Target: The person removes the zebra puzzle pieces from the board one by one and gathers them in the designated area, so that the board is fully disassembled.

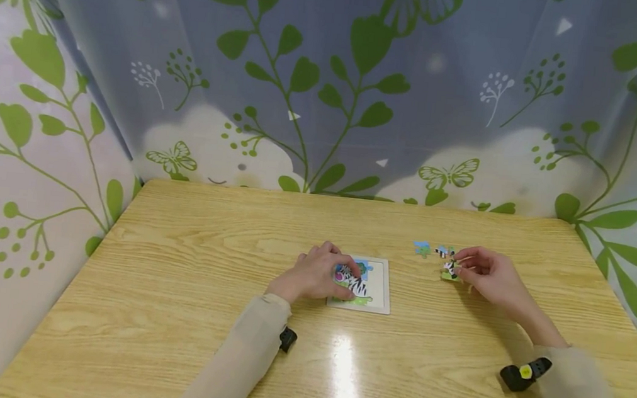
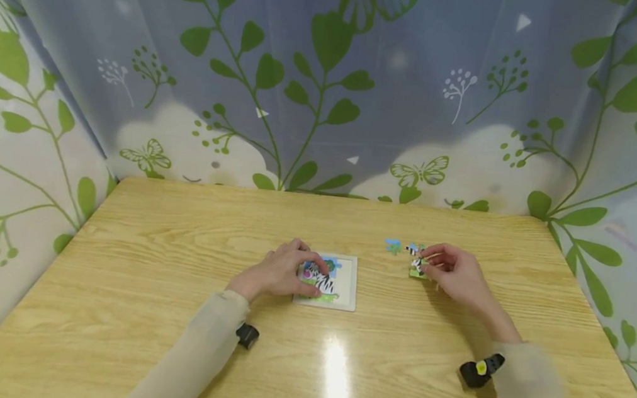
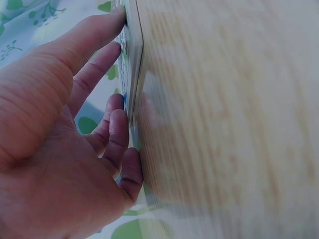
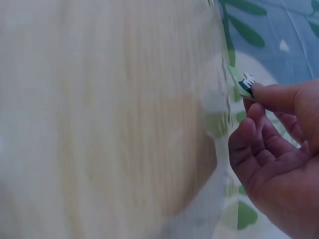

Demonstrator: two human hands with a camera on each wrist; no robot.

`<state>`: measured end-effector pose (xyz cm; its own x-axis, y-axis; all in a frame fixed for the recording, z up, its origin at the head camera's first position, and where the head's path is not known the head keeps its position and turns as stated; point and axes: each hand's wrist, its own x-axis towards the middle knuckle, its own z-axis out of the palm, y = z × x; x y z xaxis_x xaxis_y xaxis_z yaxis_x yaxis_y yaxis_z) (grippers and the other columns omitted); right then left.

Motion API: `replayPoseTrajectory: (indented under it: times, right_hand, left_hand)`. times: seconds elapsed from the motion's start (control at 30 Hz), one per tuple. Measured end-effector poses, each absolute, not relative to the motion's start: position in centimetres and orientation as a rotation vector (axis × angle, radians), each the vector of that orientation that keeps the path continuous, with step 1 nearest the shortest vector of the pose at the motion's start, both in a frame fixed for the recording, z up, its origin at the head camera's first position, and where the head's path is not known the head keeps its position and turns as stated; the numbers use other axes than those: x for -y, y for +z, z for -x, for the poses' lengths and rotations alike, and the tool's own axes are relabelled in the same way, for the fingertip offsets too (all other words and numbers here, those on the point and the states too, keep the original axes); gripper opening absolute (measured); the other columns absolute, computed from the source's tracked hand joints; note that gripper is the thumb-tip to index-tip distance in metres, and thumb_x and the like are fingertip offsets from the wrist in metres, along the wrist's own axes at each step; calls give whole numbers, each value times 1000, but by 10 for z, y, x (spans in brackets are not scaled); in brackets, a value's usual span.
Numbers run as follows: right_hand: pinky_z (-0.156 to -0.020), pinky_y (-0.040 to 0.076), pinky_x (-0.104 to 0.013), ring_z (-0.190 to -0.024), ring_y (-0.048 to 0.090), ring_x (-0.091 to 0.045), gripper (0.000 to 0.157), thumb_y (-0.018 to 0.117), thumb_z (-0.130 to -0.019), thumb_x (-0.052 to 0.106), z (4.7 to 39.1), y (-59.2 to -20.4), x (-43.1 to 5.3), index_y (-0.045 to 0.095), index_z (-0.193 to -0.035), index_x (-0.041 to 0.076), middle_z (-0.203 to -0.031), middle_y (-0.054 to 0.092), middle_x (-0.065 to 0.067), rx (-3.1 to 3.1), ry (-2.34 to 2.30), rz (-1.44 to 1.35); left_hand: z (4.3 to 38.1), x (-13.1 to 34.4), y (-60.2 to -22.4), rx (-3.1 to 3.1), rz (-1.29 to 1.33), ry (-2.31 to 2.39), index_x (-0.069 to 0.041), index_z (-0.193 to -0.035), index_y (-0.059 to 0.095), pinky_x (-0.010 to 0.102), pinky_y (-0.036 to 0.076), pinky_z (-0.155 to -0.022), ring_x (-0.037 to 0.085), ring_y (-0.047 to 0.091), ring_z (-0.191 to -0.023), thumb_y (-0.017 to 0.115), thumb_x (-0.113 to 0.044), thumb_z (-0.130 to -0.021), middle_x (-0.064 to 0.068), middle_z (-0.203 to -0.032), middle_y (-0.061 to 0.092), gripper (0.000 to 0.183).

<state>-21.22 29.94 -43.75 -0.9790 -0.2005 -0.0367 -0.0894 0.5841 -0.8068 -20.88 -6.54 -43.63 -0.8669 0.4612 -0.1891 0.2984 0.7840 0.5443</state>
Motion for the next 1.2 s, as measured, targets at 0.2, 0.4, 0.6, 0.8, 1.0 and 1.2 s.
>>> replayPoseTrajectory:
  times: [0.2, 0.4, 0.6, 0.8, 1.0, 1.2]
  right_hand:
    - [-59, 53, -30, -73, 61, -9, 30, 63, -102, 17, 223, -436, -320, 60, -125, -1, -100, 70, -7, -2739, -1303, 195]
    - [-59, 53, -29, -75, 60, -5, 30, 62, -102, 16, 234, -438, -331, 60, -126, -2, -104, 68, -10, -2773, -1256, 153]
    - [-58, 52, -28, -71, 59, -7, 30, 61, -103, 17, 245, -440, -333, 59, -126, -3, -109, 67, -19, -2786, -1234, 155]
    - [-59, 53, -29, -75, 58, -5, 33, 59, -104, 21, 252, -440, -335, 59, -128, -2, -116, 65, -22, -2774, -1185, 116]
    - [-60, 53, -28, -76, 58, -4, 37, 62, -103, 27, 256, -442, -335, 59, -128, -1, -113, 62, -18, -2782, -1165, 72]
    - [-58, 54, -28, -74, 59, -3, 39, 62, -103, 29, 255, -443, -334, 60, -127, -1, -108, 63, -13, -2796, -1194, 85]
  left_hand:
    - [209, 66, -436, -2661, -579, 739, -41, -115, 69, 53, 33, -104, 30, 44, -124, 83, -43, -85, 5, -142, 47, 33]
    - [209, 66, -436, -2657, -592, 731, -40, -116, 69, 54, 33, -106, 31, 44, -126, 82, -43, -86, 5, -144, 46, 33]
    - [209, 67, -435, -2661, -592, 716, -41, -116, 69, 54, 34, -105, 31, 44, -126, 82, -44, -86, 6, -145, 46, 33]
    - [209, 67, -434, -2651, -590, 736, -39, -117, 69, 54, 33, -106, 31, 44, -126, 82, -44, -86, 6, -145, 46, 34]
    - [208, 67, -432, -2652, -591, 745, -39, -117, 69, 52, 33, -104, 30, 44, -125, 82, -44, -86, 5, -144, 46, 34]
    - [208, 68, -433, -2655, -582, 741, -40, -117, 69, 51, 33, -104, 29, 44, -124, 82, -43, -86, 4, -143, 47, 34]
